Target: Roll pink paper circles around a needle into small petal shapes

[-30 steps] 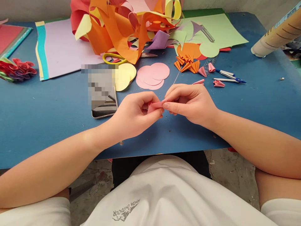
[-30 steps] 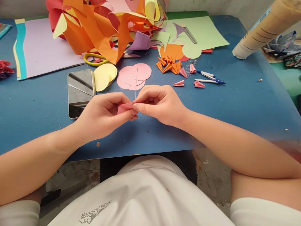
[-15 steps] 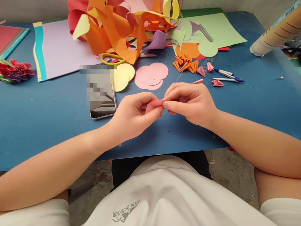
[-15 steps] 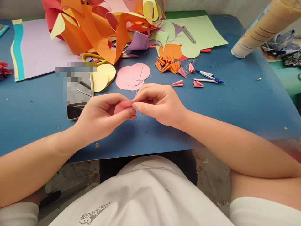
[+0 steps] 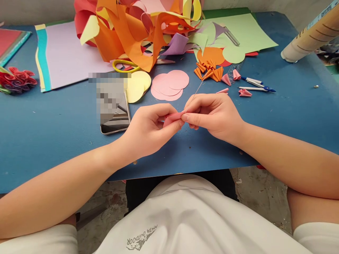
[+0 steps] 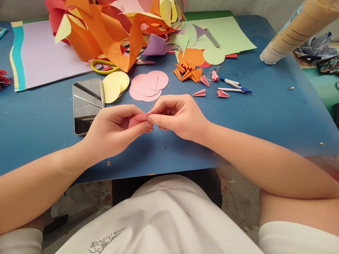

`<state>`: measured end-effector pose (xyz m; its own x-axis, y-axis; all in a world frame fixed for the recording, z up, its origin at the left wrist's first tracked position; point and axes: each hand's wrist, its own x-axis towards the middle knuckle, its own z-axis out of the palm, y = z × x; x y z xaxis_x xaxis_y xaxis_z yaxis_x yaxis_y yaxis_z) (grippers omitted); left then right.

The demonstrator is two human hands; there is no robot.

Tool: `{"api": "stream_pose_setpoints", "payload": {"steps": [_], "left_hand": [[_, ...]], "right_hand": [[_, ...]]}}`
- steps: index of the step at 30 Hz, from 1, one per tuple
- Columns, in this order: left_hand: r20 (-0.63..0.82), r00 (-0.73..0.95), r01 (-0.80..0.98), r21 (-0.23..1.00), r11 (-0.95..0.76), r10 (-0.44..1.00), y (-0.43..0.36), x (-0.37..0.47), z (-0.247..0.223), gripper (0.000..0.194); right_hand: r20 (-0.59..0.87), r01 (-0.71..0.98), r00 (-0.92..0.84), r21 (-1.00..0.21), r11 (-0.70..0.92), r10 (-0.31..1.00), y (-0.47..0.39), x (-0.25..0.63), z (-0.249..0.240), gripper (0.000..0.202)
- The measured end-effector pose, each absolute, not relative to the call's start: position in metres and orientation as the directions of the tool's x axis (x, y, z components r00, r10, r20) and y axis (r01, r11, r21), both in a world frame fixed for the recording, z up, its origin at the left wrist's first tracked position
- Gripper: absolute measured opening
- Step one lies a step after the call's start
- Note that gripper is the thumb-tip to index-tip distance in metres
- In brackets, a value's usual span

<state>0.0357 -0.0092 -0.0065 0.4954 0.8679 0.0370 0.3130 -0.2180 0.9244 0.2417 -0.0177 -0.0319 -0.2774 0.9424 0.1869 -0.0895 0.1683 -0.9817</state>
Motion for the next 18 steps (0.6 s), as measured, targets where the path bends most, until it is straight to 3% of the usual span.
{"api": "stream_pose_setpoints", "payload": {"steps": [4,18], "left_hand": [[0.139,0.515,0.357,0.863,-0.358,0.846,-0.0112,0.0360,-0.0052,0.021],[0.218,0.597,0.283,0.843,-0.457,0.772,-0.0116,0.0294,-0.0026,0.017]], "right_hand": [[0.195,-0.093,-0.257,-0.980,0.177,0.947,-0.0183,0.2405,-0.0313,0.032],[0.232,-0.262,-0.372,-0.955,0.139,0.899,-0.0165,0.2389,-0.0261,0.020]]}}
